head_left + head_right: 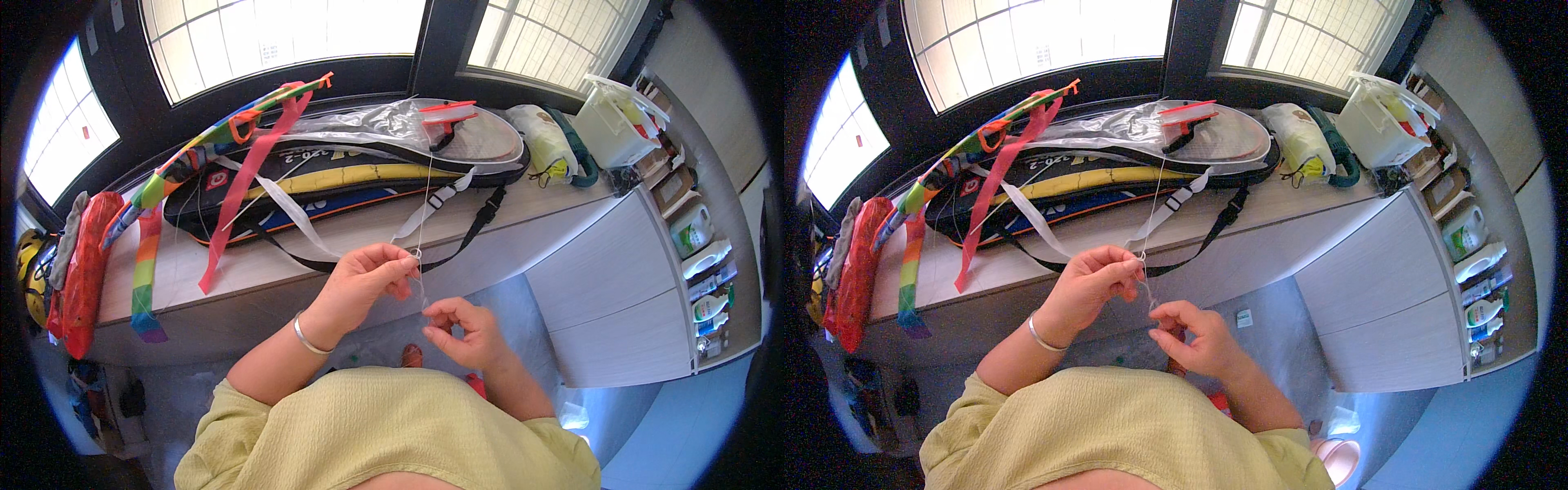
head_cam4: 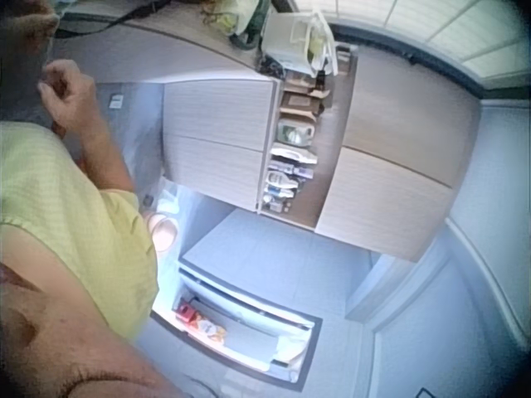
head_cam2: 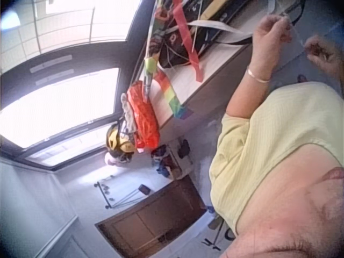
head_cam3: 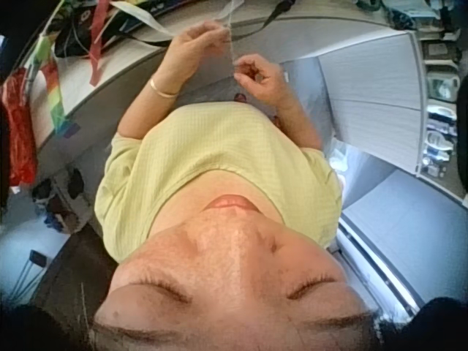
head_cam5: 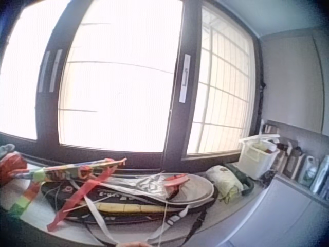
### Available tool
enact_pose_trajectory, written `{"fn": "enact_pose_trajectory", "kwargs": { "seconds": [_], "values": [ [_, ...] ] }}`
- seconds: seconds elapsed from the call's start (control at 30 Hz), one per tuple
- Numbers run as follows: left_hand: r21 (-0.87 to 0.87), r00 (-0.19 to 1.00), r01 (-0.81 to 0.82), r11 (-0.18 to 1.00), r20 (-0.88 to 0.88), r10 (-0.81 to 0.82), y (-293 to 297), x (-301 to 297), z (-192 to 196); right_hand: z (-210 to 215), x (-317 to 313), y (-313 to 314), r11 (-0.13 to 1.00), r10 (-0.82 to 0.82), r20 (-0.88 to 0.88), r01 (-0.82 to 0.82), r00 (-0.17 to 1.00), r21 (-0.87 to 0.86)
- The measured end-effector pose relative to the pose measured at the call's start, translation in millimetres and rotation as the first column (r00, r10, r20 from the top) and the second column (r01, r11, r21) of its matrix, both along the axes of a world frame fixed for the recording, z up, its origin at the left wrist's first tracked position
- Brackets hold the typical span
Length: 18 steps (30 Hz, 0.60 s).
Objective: The person ties a white string, winds it onto a red spool, and attaches the spool to a colorful kite. They then move a red plastic bag and wipe the countertop with a cloth.
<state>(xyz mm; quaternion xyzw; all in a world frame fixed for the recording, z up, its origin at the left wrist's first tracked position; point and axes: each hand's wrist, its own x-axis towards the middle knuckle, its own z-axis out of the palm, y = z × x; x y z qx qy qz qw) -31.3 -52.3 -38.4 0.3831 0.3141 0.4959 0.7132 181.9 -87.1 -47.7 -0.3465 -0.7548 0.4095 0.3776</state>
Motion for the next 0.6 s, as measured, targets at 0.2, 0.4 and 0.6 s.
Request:
{"fn": "enact_pose_trajectory", "kwargs": {
  "seconds": [0.2, 0.4, 0.6],
  "values": [
    [-0.009, 0.997, -0.069, 0.998, 0.032, 0.069, -5.6, -6.1, 1.8, -33.1, 17.7, -22.5, 0.964, -0.150, -0.045, 0.136, 0.988, -0.229],
    [-0.078, 0.975, -0.051, 0.996, 0.210, 0.066, -7.6, -15.9, 3.0, -45.3, 58.7, -26.1, 0.987, -0.153, 0.428, 0.162, 0.891, 0.016],
    [-0.111, 0.953, 0.021, 0.994, 0.303, 0.014, -10.8, -25.7, -1.9, -56.4, 67.5, -31.0, 0.936, -0.336, 0.651, 0.320, 0.681, 0.148]
  ]
}}
